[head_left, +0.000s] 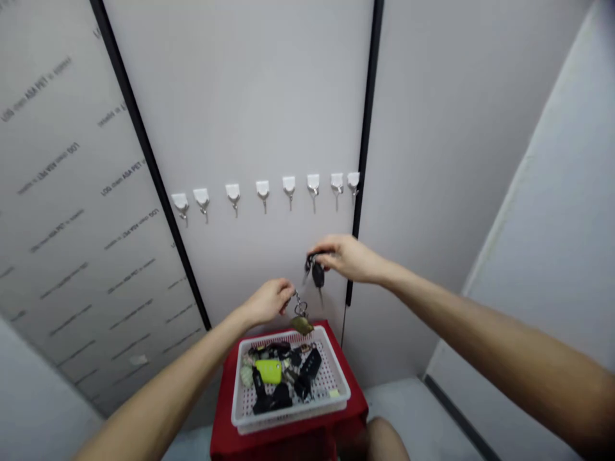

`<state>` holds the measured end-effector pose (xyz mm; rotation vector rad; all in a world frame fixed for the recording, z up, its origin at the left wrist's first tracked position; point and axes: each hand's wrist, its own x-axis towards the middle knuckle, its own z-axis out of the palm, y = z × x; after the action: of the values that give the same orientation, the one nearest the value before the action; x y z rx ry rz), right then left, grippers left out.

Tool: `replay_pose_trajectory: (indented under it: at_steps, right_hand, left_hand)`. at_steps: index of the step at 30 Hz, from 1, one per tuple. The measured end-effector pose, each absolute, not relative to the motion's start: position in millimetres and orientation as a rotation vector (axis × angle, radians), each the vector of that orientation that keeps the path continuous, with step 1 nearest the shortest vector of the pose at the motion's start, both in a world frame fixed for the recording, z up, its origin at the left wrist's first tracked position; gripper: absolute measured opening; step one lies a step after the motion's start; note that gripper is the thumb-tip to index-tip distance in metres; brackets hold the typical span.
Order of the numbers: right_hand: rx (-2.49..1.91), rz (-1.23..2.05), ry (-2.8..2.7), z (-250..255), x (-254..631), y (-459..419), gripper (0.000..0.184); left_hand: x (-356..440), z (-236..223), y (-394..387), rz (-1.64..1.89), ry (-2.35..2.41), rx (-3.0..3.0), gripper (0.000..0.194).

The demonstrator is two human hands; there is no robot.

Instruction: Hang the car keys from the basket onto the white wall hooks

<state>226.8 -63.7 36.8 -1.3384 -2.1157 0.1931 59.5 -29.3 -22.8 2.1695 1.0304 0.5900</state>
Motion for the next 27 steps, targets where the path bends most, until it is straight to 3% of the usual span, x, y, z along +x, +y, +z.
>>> replay_pose_trajectory:
  at_steps: [4, 8, 11, 14, 20, 27]
  right_hand:
    - [-1.294, 0.652, -2.136, -52.8, 206.5, -55.8, 0.017]
    - [-1.35, 0.957, -2.03, -93.4, 193.8, -46.7, 0.008]
    - [-1.326, 0.98, -1.917, -82.4, 182.8, -37.3, 0.028]
    - [-1.186, 1.103, -1.698, -50.1, 168.5, -27.5, 0.051]
    - [-0.612, 1.513, -1.36, 9.4, 149.1, -24.2, 0.057]
    - [-0.589, 1.628, -1.392, 15.5, 150.2, -27.3, 0.06]
  left_hand:
    - [42.2, -93.8, -41.4, 0.404, 1.115, 2.045, 0.017]
    - [25.6, -119.7, -38.9, 0.4, 1.141, 1.914, 0.008]
    - [17.7, -99.6, -28.6, 0.602, 1.107, 1.666, 0.015]
    - [17.0, -56.9, -19.3, 0.825, 0.934, 1.362, 0.035]
    - [26.2, 13.8, -14.8, 0.89, 0.529, 1.225, 0.056]
    - [26.8, 17.6, -19.1, 0.845, 0.543, 1.268, 0.058]
